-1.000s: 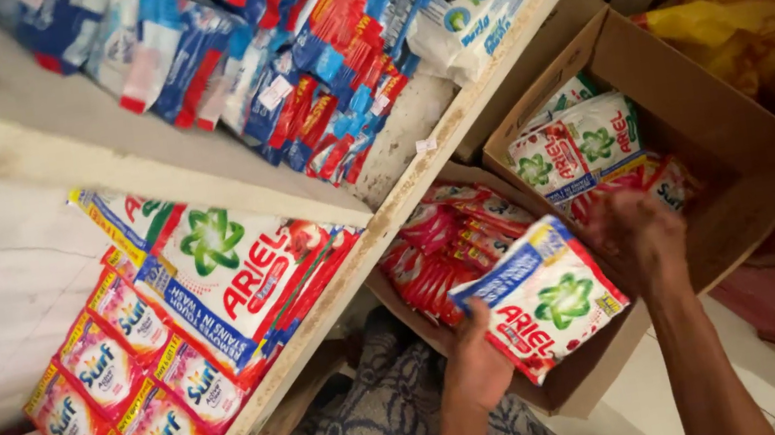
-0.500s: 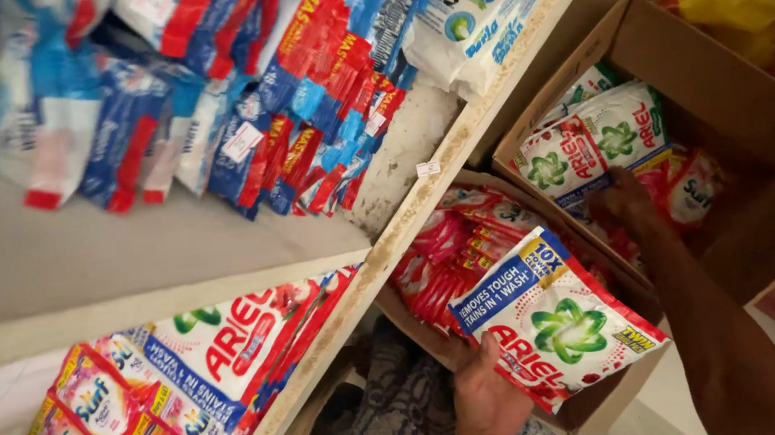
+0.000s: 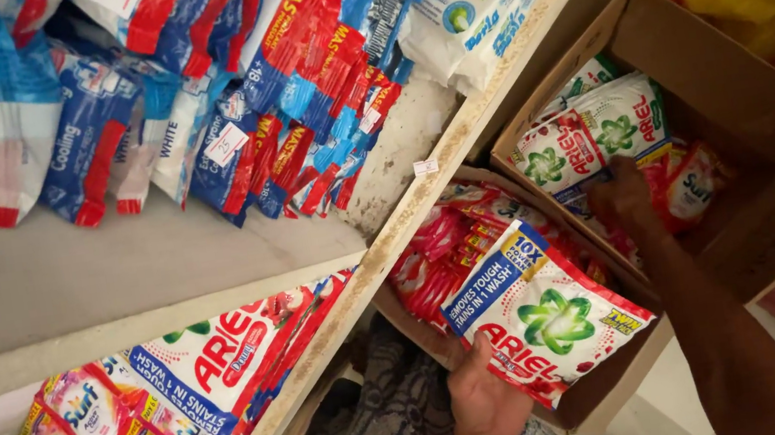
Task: Organizing laundry detergent sachets and other products on grocery store shelves.
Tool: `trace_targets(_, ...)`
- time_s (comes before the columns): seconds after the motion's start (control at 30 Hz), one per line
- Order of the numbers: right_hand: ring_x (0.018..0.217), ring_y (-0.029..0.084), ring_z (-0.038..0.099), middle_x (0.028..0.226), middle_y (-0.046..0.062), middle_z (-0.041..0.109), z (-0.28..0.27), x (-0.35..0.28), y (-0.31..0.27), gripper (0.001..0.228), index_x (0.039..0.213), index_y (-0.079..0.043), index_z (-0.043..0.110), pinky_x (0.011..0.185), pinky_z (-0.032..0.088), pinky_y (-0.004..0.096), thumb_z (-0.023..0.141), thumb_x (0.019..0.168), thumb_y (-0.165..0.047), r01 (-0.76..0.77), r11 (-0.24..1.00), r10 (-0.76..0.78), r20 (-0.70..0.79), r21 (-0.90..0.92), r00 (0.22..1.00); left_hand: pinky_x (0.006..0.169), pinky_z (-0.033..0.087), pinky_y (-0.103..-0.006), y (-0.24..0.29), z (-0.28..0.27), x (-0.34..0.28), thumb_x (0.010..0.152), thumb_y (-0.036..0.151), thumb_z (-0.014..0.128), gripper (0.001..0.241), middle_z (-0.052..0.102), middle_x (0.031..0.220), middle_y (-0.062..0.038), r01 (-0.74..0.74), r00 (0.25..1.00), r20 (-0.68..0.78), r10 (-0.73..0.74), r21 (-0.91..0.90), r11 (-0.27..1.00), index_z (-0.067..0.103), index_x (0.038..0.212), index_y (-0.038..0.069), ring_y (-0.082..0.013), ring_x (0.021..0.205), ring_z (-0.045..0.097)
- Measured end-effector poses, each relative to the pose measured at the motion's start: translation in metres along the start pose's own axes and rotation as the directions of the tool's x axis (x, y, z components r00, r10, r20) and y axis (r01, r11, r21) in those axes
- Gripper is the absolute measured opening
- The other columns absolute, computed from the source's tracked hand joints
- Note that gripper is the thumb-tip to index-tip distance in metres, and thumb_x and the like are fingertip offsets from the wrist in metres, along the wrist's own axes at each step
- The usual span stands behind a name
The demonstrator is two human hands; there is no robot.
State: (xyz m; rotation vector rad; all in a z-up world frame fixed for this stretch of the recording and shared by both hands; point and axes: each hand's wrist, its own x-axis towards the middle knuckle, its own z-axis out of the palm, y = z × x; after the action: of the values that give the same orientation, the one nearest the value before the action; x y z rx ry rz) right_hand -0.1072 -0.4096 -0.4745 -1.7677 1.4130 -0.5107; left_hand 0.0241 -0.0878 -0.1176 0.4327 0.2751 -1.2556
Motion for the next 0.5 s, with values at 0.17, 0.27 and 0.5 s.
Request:
trace_targets(0.17,0.067,0.021,0.059,0.092,0.013,0.067,0.005,0.004,0.036,0.051,0.13,-0.006,0.059,0.054,0.048,0.034,0.075,0.082,-0.01,-0.147,0.826,-0.036,0.311,0.545,0.95,0.117,0.042,-0.0584,0.001,0.002,0.0,0.091,0.027,0.071,0.066,0.058,0.146,-0.014,0.001,1.0,-0.011,0.0,0.01,1.0,0.048,0.148,0.006,-0.0353,0.136,0.055)
trace_targets(0.27,0.05,0.018,0.055,0.076,0.011,0.065,0.008,0.008,0.039,0.048,0.121,-0.013,0.055,0.042,0.043,0.032,0.072,0.078,-0.003,-0.391,0.681,0.088,0.461,0.619,0.883,0.114,0.042,-0.0598,0.002,0.005,-0.001,0.091,0.026,0.071,0.065,0.058,0.144,-0.015,-0.065,0.998,0.023,0.064,0.047,0.997,0.048,0.148,0.008,-0.0361,0.133,0.055)
trace_targets(0.5,0.051,0.013,0.047,0.071,0.002,0.054,-0.017,-0.021,-0.057,0.026,0.099,-0.007,0.056,0.042,0.038,0.031,0.08,0.089,-0.011,-0.268,0.786,0.162,0.232,0.556,0.959,0.117,0.043,-0.0562,0.001,-0.003,0.002,0.092,0.025,0.07,0.065,0.059,0.145,-0.015,-0.011,1.0,-0.021,0.01,-0.023,1.0,0.047,0.149,0.005,-0.0344,0.135,0.057)
